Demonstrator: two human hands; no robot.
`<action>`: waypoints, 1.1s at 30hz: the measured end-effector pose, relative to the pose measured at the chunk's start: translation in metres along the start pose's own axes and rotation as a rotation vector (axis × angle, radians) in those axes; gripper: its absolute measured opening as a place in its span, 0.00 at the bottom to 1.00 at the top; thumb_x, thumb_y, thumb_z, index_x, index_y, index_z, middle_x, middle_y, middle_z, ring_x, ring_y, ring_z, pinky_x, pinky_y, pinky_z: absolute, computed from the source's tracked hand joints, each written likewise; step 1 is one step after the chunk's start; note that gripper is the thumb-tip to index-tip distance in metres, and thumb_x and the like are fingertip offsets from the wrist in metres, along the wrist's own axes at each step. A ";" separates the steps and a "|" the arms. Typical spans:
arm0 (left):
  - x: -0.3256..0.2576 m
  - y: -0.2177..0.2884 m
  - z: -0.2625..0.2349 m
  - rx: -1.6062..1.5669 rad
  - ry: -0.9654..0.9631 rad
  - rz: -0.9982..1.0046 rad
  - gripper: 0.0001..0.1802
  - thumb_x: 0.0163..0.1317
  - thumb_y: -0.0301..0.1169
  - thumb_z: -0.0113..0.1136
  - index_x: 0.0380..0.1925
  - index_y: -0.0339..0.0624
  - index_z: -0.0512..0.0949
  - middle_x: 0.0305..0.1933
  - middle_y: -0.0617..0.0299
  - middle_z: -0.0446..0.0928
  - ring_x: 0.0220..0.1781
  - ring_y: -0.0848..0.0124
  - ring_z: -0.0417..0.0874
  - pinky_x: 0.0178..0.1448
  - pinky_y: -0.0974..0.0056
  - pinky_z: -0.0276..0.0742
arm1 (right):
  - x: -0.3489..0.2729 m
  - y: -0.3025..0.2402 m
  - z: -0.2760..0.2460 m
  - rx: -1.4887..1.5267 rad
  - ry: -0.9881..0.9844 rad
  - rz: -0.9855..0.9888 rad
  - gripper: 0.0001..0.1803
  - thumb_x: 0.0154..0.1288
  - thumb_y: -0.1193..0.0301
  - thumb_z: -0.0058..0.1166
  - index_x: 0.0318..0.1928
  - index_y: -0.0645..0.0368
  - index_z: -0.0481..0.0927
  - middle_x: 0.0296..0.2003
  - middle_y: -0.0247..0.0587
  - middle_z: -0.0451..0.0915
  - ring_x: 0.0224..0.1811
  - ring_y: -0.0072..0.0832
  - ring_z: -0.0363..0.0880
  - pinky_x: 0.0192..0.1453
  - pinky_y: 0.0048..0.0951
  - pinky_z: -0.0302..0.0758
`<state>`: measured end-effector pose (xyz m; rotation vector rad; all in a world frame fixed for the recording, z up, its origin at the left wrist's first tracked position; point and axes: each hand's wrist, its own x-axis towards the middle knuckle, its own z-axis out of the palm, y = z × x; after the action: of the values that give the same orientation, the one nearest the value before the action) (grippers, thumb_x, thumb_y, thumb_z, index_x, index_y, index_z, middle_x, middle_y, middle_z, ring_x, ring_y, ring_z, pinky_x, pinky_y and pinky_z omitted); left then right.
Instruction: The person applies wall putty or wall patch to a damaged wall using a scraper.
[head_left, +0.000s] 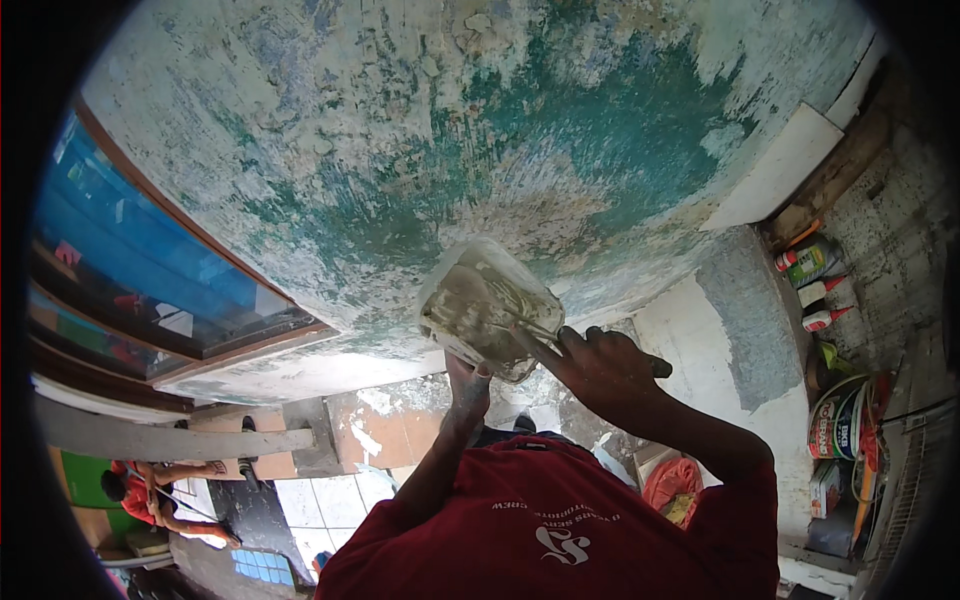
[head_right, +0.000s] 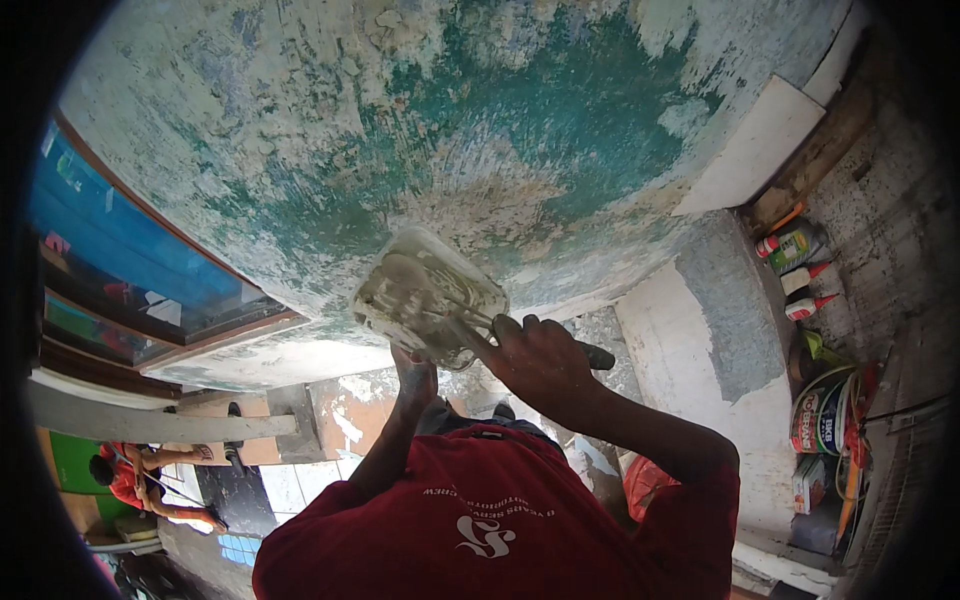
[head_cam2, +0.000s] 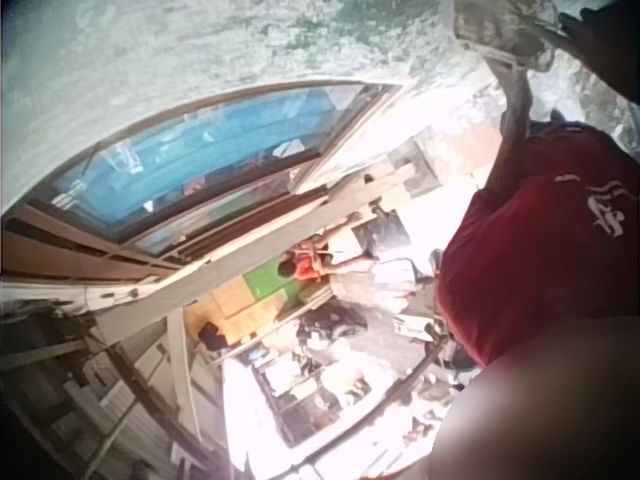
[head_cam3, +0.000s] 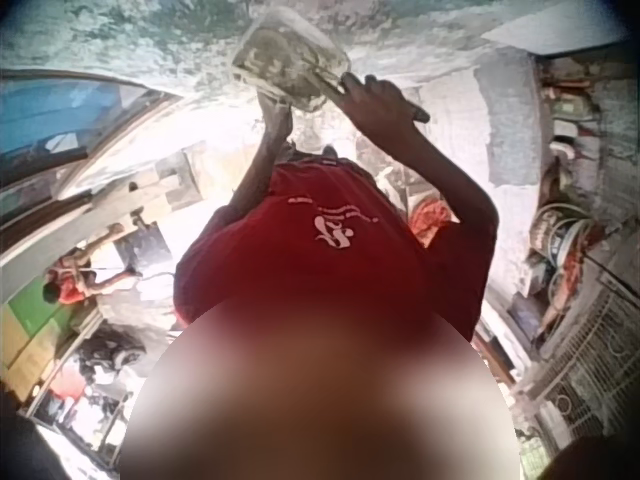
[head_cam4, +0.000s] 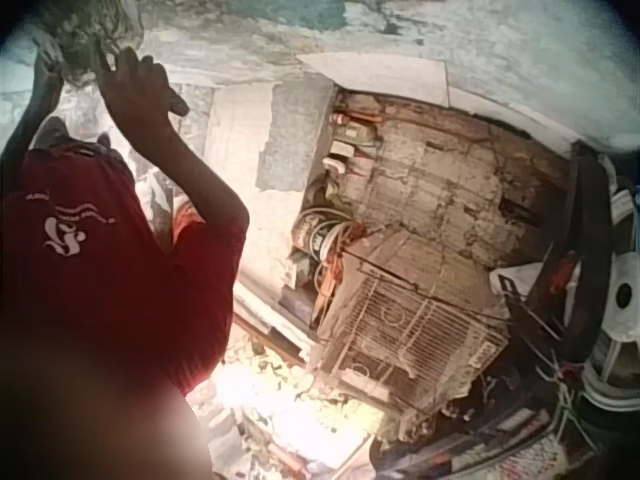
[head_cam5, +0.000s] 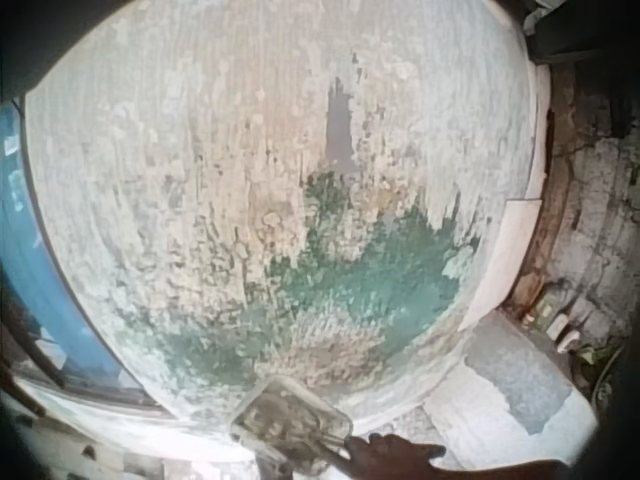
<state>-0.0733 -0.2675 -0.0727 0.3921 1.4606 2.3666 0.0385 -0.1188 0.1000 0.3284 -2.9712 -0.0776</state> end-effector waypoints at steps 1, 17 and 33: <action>0.004 0.000 -0.002 0.005 -0.017 -0.004 0.60 0.42 0.65 0.68 0.62 0.32 0.52 0.59 0.52 0.64 0.60 0.65 0.68 0.62 0.60 0.68 | 0.004 -0.002 0.004 -0.055 -0.070 0.042 0.39 0.55 0.74 0.54 0.69 0.53 0.58 0.31 0.44 0.75 0.23 0.32 0.78 0.25 0.32 0.77; 0.009 0.005 -0.061 0.052 -0.244 -0.150 0.60 0.45 0.66 0.65 0.64 0.33 0.51 0.63 0.52 0.62 0.63 0.63 0.67 0.65 0.58 0.66 | 0.021 -0.062 0.065 0.984 -0.181 0.820 0.28 0.65 0.74 0.42 0.66 0.50 0.64 0.32 0.55 0.79 0.32 0.48 0.80 0.36 0.46 0.75; 0.009 0.014 -0.103 -0.044 -0.353 -0.152 0.55 0.51 0.59 0.65 0.65 0.34 0.49 0.61 0.52 0.63 0.60 0.63 0.69 0.62 0.59 0.69 | 0.051 -0.128 0.023 0.291 -0.299 0.516 0.43 0.54 0.72 0.55 0.71 0.48 0.53 0.33 0.45 0.77 0.27 0.35 0.81 0.25 0.34 0.78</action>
<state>-0.1245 -0.3525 -0.1048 0.6275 1.2273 2.0773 0.0130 -0.2544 0.0762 -0.4658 -3.2507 0.3985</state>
